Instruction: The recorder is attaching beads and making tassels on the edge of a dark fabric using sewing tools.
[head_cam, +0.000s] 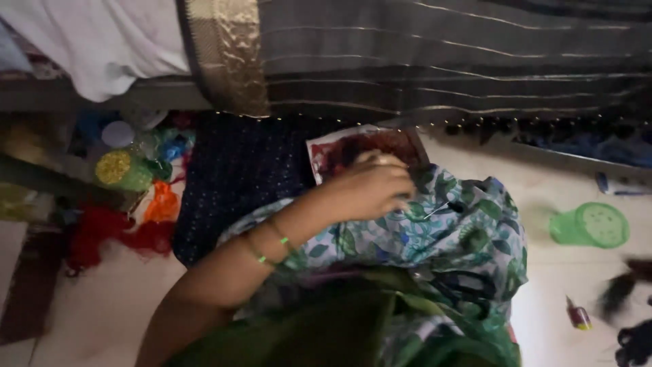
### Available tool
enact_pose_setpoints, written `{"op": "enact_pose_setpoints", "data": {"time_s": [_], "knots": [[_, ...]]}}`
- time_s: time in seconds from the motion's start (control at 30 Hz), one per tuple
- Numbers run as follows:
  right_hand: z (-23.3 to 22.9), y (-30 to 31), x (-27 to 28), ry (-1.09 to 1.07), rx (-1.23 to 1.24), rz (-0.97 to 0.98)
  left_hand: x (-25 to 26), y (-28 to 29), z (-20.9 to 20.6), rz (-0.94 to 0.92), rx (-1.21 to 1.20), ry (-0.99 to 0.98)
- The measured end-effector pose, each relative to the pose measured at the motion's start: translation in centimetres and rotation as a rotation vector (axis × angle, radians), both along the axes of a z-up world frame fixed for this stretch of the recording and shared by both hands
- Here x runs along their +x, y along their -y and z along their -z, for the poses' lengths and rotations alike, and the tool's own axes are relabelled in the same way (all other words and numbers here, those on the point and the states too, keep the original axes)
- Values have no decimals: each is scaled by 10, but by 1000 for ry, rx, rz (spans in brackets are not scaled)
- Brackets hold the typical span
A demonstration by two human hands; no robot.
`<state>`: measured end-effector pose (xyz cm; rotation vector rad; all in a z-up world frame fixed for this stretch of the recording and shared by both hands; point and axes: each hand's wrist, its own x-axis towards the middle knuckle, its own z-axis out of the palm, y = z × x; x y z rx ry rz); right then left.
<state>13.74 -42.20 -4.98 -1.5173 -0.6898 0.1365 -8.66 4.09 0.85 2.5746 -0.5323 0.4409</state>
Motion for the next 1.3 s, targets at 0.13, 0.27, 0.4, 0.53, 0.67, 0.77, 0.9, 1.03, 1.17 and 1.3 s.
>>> {"op": "enact_pose_setpoints", "data": {"time_s": [0.13, 0.27, 0.4, 0.53, 0.67, 0.77, 0.9, 1.03, 1.17, 1.3], "knots": [[-104, -125, -80, 176, -173, -155, -54, -7, 2, -161, -237, -46], [-102, -175, -108, 284, -288, -274, -77, 31, -12, -231, -348, -11], [-118, -180, -125, 429, -203, -384, -52, 78, -31, -120, -509, 61], [-111, -163, -124, 431, -135, -315, -21, 100, -23, -2, -643, -38], [-101, -147, -136, 194, -60, -194, -9, 112, -23, 103, -686, -115], [-98, -139, -142, 274, -92, -137, 0, 117, -20, 160, -637, -107], [-60, -128, -126, 15, -25, 47, 15, 115, -23, 115, -621, -19], [45, -134, -127, 315, -657, -301, 45, 124, -24, 56, -531, 192], [100, -197, -191, 570, -425, -728, 108, 163, 2, 39, -477, 250], [153, -231, -214, 687, -1039, -957, 163, 212, -1, 157, -519, 341]]}}
